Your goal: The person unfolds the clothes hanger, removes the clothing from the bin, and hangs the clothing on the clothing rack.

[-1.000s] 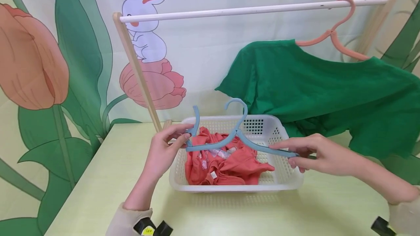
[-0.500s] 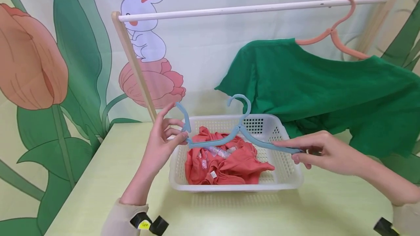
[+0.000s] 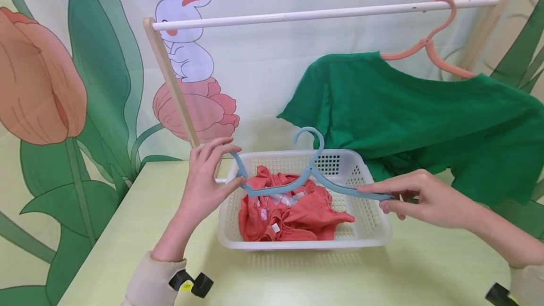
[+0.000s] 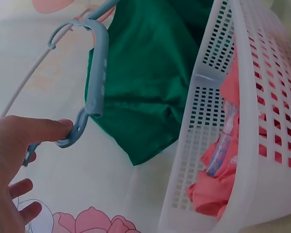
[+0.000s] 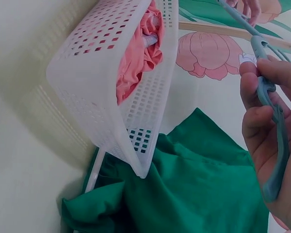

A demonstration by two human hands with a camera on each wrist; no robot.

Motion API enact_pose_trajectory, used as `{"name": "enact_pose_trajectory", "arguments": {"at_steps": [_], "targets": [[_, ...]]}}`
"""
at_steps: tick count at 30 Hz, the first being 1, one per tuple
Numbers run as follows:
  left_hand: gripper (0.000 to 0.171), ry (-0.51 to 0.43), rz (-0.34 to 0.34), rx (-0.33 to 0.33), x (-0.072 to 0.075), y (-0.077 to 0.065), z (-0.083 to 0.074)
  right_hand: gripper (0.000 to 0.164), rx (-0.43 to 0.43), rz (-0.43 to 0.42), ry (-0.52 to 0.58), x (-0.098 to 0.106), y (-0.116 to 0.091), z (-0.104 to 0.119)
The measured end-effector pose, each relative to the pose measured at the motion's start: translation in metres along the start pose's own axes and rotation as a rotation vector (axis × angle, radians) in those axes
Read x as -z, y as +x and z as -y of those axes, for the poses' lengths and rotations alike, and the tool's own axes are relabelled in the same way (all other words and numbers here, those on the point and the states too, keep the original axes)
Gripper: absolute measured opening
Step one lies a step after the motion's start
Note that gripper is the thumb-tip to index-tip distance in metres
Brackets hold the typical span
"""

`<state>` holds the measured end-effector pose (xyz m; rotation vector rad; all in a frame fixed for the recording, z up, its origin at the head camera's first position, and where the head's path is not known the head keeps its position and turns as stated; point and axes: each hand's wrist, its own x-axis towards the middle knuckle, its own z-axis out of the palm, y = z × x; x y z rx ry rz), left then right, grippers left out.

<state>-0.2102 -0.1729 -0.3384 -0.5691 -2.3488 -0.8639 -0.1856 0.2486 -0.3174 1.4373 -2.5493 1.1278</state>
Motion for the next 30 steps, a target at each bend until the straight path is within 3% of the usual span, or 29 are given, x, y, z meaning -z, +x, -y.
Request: {"name": "enact_pose_trajectory", "arguments": {"at_steps": [4,12,17,30], "targets": [[0.052,0.05,-0.034,0.032,0.004,0.0,0.003,0.048,-0.029,-0.03,0.0,0.002,0.001,0.001],[0.045,0.101,-0.007,0.072,0.007,-0.004,0.006,0.048,-0.028,-0.061,-0.039,0.003,0.001,0.001],[0.044,0.05,-0.025,0.102,0.007,-0.006,0.009,0.048,-0.054,-0.096,-0.084,0.005,-0.001,0.002],[0.031,-0.049,0.047,0.13,0.015,-0.007,0.013,0.048,-0.071,-0.118,-0.077,0.01,-0.007,0.003]]}}
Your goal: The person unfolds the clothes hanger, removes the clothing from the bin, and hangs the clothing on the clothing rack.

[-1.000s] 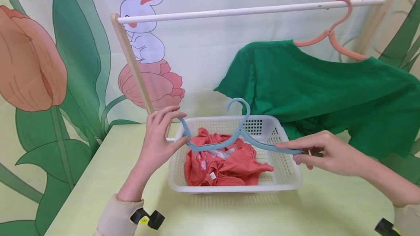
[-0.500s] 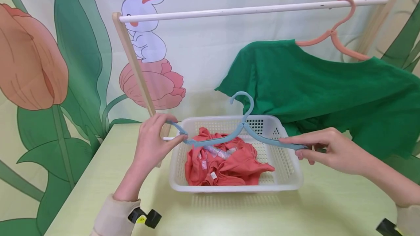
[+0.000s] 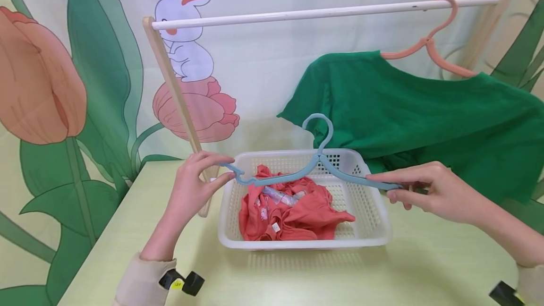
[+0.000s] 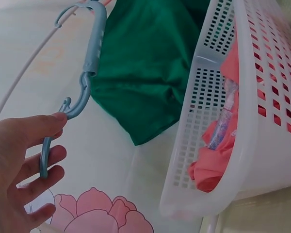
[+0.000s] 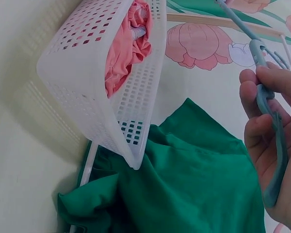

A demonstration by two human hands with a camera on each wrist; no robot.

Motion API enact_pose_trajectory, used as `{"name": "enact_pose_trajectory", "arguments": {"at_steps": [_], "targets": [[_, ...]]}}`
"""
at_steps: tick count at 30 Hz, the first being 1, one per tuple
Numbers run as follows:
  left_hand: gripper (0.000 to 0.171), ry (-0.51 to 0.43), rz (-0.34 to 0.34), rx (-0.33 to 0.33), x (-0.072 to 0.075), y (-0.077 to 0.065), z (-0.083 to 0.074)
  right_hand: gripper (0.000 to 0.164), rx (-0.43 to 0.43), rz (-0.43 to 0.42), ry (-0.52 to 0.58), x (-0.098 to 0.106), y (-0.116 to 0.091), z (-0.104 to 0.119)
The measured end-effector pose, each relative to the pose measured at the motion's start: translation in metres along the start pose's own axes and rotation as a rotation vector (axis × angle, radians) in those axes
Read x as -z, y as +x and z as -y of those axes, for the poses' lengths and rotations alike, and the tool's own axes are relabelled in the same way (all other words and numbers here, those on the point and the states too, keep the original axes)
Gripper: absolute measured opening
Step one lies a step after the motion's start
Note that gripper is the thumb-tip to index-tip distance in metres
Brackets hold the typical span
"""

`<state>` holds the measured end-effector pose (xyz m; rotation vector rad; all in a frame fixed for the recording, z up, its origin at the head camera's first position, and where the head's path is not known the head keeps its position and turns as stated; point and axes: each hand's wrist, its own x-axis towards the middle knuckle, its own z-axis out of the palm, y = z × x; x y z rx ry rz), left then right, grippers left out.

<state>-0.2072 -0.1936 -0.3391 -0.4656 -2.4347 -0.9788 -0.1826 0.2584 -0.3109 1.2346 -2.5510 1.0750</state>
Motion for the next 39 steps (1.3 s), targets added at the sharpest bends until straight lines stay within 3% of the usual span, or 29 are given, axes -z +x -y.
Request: {"name": "enact_pose_trajectory", "arguments": {"at_steps": [7,11,20,25,29,35,39], "targets": [[0.019,-0.013,0.08,0.062,-0.001,-0.002,0.002,0.047,-0.071,-0.028,0.021,0.002,-0.002,0.001],[0.021,-0.052,0.13,0.085,-0.003,-0.004,0.001,0.046,-0.088,-0.026,0.031,0.002,-0.002,-0.001],[0.031,-0.288,0.28,0.132,-0.01,-0.005,0.004,0.046,-0.036,0.003,0.048,-0.004,0.0,-0.004],[0.025,-0.381,0.297,0.201,-0.009,-0.003,0.006,0.045,-0.078,0.155,0.209,-0.001,0.006,-0.005],[0.024,-0.41,0.306,0.213,-0.007,-0.002,0.006,0.046,-0.084,0.27,0.354,0.0,0.012,-0.008],[0.024,-0.413,0.297,0.226,-0.009,0.0,0.004,0.049,-0.032,0.293,0.422,-0.002,0.016,-0.015],[0.023,-0.41,0.287,0.233,-0.011,0.001,0.004,0.048,-0.054,0.277,0.41,-0.003,0.016,-0.018]]}}
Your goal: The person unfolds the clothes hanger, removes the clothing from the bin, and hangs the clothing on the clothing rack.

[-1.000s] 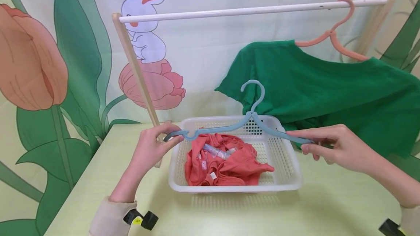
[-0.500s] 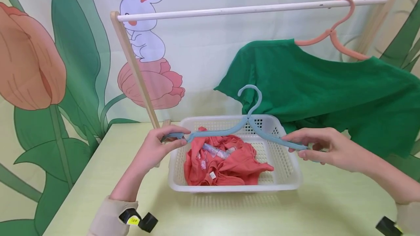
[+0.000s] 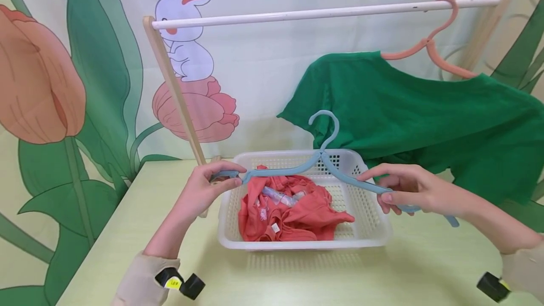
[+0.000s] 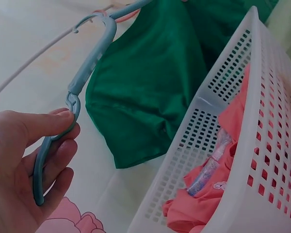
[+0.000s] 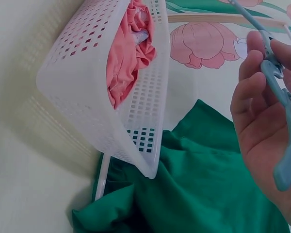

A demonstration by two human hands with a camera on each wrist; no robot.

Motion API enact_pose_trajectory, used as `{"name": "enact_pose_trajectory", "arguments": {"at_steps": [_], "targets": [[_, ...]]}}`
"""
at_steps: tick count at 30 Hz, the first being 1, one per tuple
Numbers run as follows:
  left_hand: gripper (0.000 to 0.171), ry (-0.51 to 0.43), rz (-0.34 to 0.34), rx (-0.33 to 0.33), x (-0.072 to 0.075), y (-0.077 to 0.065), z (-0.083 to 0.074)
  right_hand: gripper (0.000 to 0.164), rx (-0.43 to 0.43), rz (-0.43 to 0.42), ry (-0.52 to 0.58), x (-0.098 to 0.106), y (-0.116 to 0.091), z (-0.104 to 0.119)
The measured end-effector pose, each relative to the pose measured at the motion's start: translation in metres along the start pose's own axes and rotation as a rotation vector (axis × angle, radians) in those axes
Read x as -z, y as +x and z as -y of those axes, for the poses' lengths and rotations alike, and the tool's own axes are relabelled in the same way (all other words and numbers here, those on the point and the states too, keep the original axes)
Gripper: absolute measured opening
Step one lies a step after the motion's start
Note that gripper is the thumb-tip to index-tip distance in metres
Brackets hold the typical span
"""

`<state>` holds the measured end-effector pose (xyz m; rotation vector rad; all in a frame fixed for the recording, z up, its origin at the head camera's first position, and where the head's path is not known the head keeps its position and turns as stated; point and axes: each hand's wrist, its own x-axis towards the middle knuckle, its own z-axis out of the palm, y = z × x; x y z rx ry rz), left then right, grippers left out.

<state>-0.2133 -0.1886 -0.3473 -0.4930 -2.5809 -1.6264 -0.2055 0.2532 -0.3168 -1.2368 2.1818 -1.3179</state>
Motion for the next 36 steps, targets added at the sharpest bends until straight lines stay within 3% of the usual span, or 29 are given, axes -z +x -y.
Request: {"name": "enact_pose_trajectory", "arguments": {"at_steps": [5,15,27,31,36], "targets": [[0.024,0.04,-0.007,-0.01,-0.001,0.003,-0.001,0.047,-0.038,-0.04,-0.026,0.004,-0.002,-0.001],[0.028,0.111,0.021,-0.101,0.008,0.015,-0.005,0.047,-0.017,-0.085,-0.059,0.013,-0.012,0.002],[0.026,0.232,-0.125,-0.266,0.018,0.027,-0.027,0.051,0.124,-0.15,-0.045,0.03,-0.022,-0.006],[0.023,0.242,-0.041,-0.328,0.013,0.03,-0.036,0.049,0.108,-0.216,-0.091,0.032,-0.025,-0.003],[0.023,0.245,0.139,-0.376,-0.003,0.037,-0.035,0.044,-0.041,-0.307,-0.234,0.032,-0.03,0.005]]}}
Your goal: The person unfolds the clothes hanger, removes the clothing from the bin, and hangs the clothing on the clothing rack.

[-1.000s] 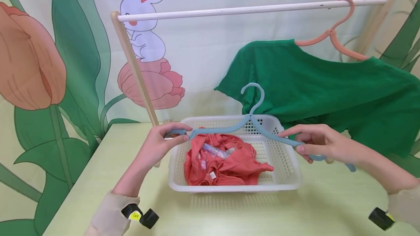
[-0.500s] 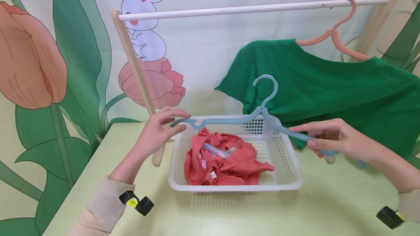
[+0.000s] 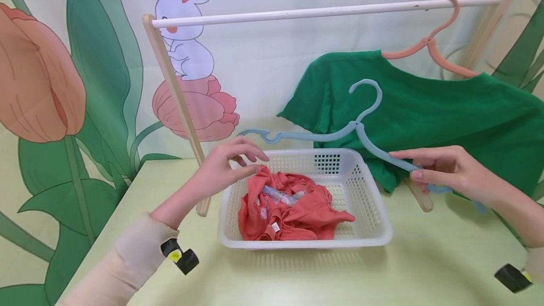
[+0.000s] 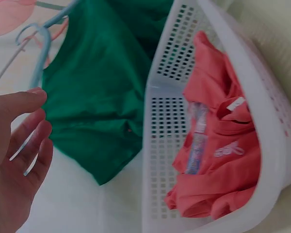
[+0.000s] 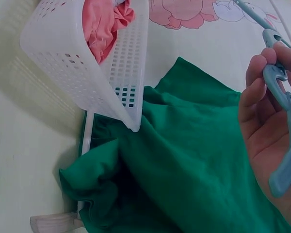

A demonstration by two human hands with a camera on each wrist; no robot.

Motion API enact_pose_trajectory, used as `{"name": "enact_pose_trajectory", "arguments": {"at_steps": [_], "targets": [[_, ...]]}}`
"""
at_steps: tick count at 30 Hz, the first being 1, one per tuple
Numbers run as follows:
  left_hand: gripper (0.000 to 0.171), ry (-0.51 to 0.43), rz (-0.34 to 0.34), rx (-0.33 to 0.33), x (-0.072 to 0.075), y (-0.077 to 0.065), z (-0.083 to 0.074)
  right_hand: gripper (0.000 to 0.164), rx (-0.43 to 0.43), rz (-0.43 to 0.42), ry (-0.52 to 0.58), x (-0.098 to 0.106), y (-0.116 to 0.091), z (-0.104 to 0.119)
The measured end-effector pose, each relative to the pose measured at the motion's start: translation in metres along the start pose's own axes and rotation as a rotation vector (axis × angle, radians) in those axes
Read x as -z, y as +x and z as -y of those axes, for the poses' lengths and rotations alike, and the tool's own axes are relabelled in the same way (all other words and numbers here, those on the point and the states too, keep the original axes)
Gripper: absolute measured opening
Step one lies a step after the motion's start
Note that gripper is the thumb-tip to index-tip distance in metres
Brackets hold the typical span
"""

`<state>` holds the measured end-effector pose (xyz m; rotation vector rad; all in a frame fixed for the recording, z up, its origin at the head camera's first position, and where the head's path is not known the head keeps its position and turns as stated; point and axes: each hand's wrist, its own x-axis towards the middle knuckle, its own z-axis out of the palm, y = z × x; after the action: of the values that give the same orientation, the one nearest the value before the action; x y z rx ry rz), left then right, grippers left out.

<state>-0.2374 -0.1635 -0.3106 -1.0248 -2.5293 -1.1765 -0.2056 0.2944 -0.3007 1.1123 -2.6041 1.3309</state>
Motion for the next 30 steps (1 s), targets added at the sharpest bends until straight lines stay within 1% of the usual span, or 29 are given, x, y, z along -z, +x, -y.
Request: {"name": "enact_pose_trajectory", "arguments": {"at_steps": [2,5,9,13,17,18,20,22,24,27,30], "targets": [[0.023,-0.015,0.058,-0.004,-0.008,0.003,0.003,0.043,-0.031,-0.011,-0.032,0.001,-0.001,0.002],[0.024,-0.038,0.141,-0.002,-0.023,0.006,0.012,0.043,-0.035,-0.028,-0.052,0.002,-0.002,0.003],[0.026,-0.077,0.258,0.017,-0.041,0.008,0.024,0.042,-0.031,-0.036,-0.04,0.002,-0.003,0.001],[0.023,-0.066,0.391,0.053,-0.056,0.01,0.037,0.043,-0.029,-0.023,-0.018,0.0,-0.004,-0.002],[0.022,-0.032,0.522,0.098,-0.065,0.014,0.047,0.043,-0.025,-0.015,0.001,-0.001,-0.005,-0.003],[0.023,-0.02,0.554,0.121,-0.066,0.015,0.049,0.043,-0.022,-0.014,0.006,-0.001,-0.005,-0.003],[0.024,0.01,0.624,0.165,-0.068,0.018,0.053,0.044,-0.004,-0.012,0.015,-0.002,-0.004,-0.004],[0.025,0.046,0.682,0.187,-0.072,0.02,0.057,0.044,0.02,-0.009,0.029,-0.003,-0.004,-0.006],[0.027,0.059,0.738,0.219,-0.076,0.022,0.06,0.044,0.036,-0.005,0.049,-0.004,-0.003,-0.007],[0.027,0.069,0.795,0.245,-0.082,0.024,0.063,0.045,0.047,0.0,0.056,-0.005,-0.003,-0.007],[0.021,0.086,0.827,0.271,-0.085,0.025,0.063,0.044,0.028,0.002,0.037,-0.005,-0.003,-0.006]]}}
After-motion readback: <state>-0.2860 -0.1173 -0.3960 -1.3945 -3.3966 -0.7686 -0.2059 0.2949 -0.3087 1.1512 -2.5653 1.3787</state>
